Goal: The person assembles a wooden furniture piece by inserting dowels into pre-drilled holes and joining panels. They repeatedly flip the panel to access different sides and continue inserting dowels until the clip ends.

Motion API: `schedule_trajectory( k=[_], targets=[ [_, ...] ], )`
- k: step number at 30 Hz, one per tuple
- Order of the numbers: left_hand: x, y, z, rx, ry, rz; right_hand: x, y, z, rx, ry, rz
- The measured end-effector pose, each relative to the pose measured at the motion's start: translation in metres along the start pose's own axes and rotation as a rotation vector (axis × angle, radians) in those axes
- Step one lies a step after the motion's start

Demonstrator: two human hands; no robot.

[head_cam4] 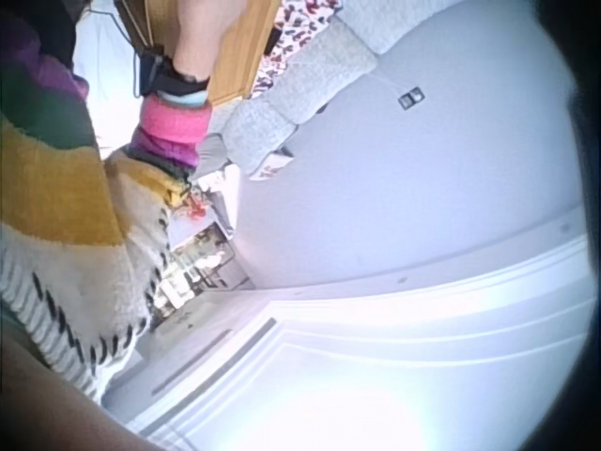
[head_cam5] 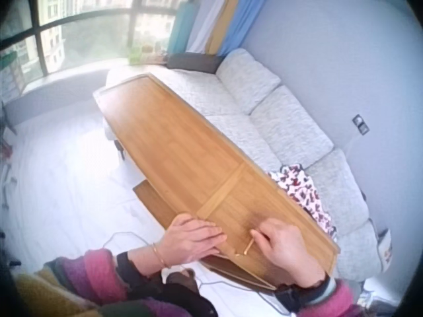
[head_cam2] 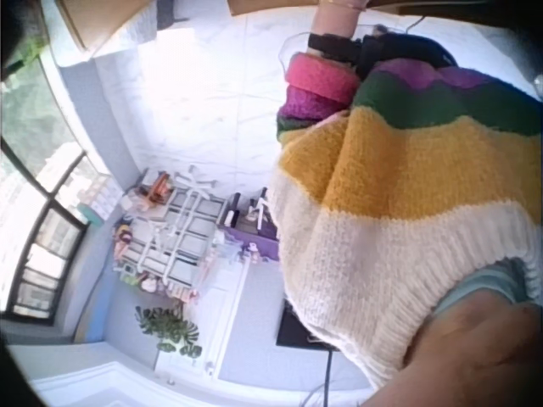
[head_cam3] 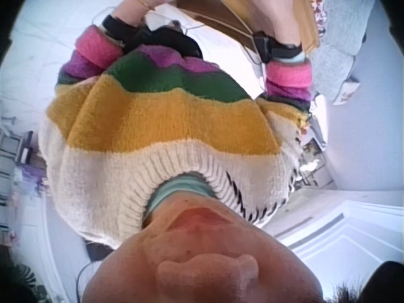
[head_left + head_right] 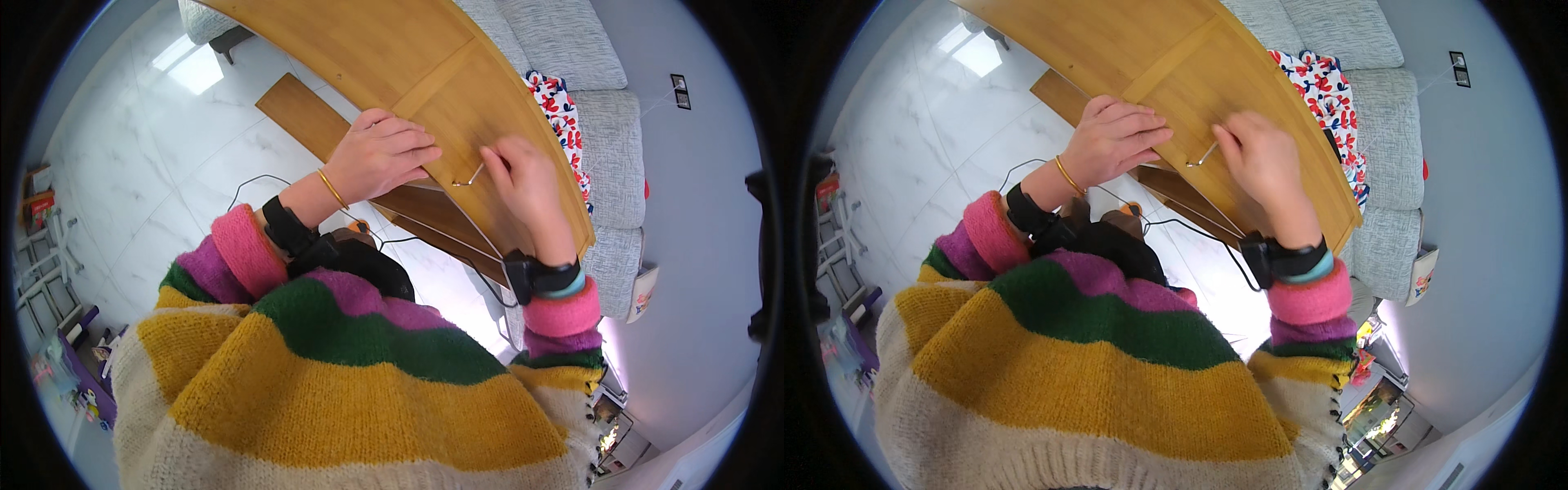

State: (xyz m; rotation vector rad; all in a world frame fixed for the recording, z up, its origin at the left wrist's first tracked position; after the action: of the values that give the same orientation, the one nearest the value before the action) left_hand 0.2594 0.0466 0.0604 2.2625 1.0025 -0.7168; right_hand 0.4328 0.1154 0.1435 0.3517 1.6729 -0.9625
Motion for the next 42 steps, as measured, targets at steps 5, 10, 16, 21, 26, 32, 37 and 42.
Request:
schedule_trajectory(
  k=[5,10,16,21,26,32,37,42],
  targets=[
    [0.002,0.001,0.000,0.006,-0.018,-0.001,-0.002,-0.022,0.061,-0.026,-0.049,-0.039],
    [0.002,0.005,0.000,0.035,-0.010,-0.017,0.015,-0.049,0.065,-0.191,-0.201,-0.011],
    [0.003,0.005,0.001,0.022,-0.014,-0.003,0.022,-0.050,-0.007,-0.230,-0.078,-0.076],
    [0.000,0.000,0.000,-0.005,0.010,-0.002,0.020,-0.016,-0.029,-0.032,-0.041,-0.209],
    [0.000,0.000,-0.001,-0.007,-0.026,0.003,0.002,-0.003,0.011,0.068,0.016,0.071],
    [0.001,0.001,0.001,0.006,-0.054,0.032,0.009,-0.036,0.071,0.038,-0.141,0.001],
    [0.002,0.005,0.001,0.005,-0.061,0.005,0.018,-0.048,0.056,-0.180,-0.286,-0.028],
    [0.004,0.002,-0.001,0.000,-0.027,-0.015,0.025,-0.055,0.001,-0.391,-0.059,-0.125]
  ],
)
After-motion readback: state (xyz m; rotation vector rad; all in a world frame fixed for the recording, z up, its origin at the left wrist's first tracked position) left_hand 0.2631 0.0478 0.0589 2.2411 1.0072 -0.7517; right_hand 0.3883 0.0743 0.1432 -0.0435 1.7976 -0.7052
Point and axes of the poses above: each hand's wrist, its own z-axis away from the middle knuckle, its own x-axis out of the palm, y = z × x, the point moved 4 cm from there along -z, towards the middle knuckle, and after that the axes turned 12 degrees about -z, right-handed, at the moved point
